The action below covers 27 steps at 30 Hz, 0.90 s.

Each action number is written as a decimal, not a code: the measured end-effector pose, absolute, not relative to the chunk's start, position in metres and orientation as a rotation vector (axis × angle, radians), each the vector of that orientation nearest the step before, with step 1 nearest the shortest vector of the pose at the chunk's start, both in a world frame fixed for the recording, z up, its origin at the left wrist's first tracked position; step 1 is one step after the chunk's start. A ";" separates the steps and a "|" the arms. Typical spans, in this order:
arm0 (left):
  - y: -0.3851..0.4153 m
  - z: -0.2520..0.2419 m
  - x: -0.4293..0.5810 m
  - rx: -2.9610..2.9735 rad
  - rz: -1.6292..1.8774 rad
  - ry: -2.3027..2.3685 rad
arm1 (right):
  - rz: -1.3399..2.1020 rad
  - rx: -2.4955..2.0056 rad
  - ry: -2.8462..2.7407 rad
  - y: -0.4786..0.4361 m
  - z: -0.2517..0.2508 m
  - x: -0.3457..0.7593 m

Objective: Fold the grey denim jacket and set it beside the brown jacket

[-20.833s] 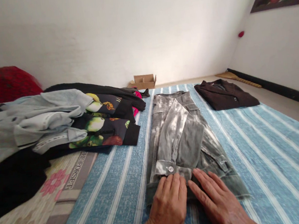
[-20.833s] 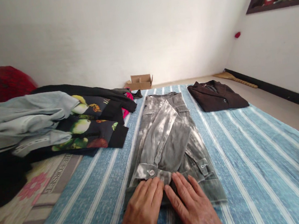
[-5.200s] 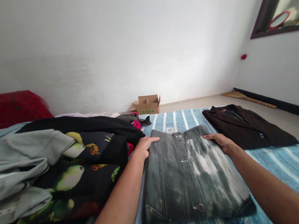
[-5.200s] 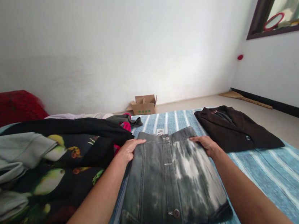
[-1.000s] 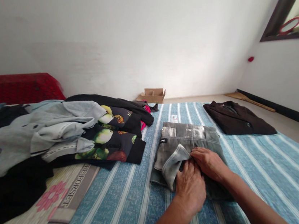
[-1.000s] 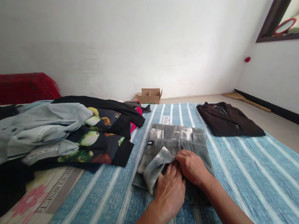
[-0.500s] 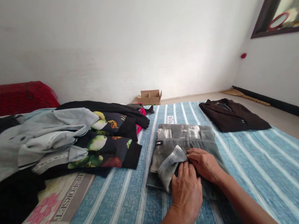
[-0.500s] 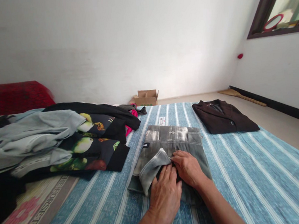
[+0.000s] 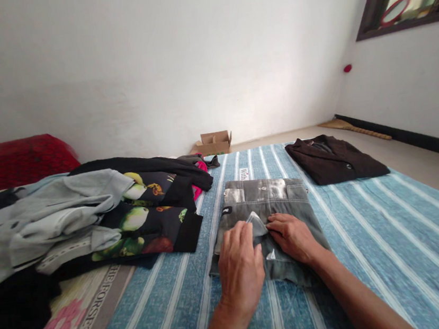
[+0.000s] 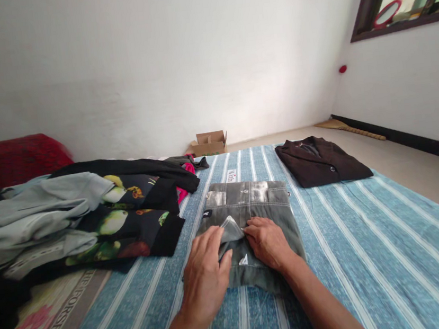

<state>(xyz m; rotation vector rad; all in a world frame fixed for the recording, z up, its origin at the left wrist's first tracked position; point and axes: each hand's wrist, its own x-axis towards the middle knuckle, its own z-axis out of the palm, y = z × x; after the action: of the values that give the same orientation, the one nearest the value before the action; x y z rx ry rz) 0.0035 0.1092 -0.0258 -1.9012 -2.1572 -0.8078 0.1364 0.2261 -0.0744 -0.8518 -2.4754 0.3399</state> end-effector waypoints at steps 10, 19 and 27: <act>0.169 -0.020 -0.036 -2.075 -0.918 -2.750 | 0.345 -0.865 -2.520 0.226 -0.070 0.136; 0.179 -0.010 -0.041 -2.342 -1.174 -2.754 | 0.381 -0.855 -2.489 0.226 -0.070 0.136; 0.185 -0.011 -0.051 -2.352 -1.080 -2.705 | 0.409 -0.838 -2.459 0.226 -0.070 0.136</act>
<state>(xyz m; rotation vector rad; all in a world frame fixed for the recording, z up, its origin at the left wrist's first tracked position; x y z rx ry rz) -0.0508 0.1846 -0.0107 -2.3519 -2.7047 -1.0803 0.1364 0.2262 -0.0702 -0.8377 -2.4593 0.4090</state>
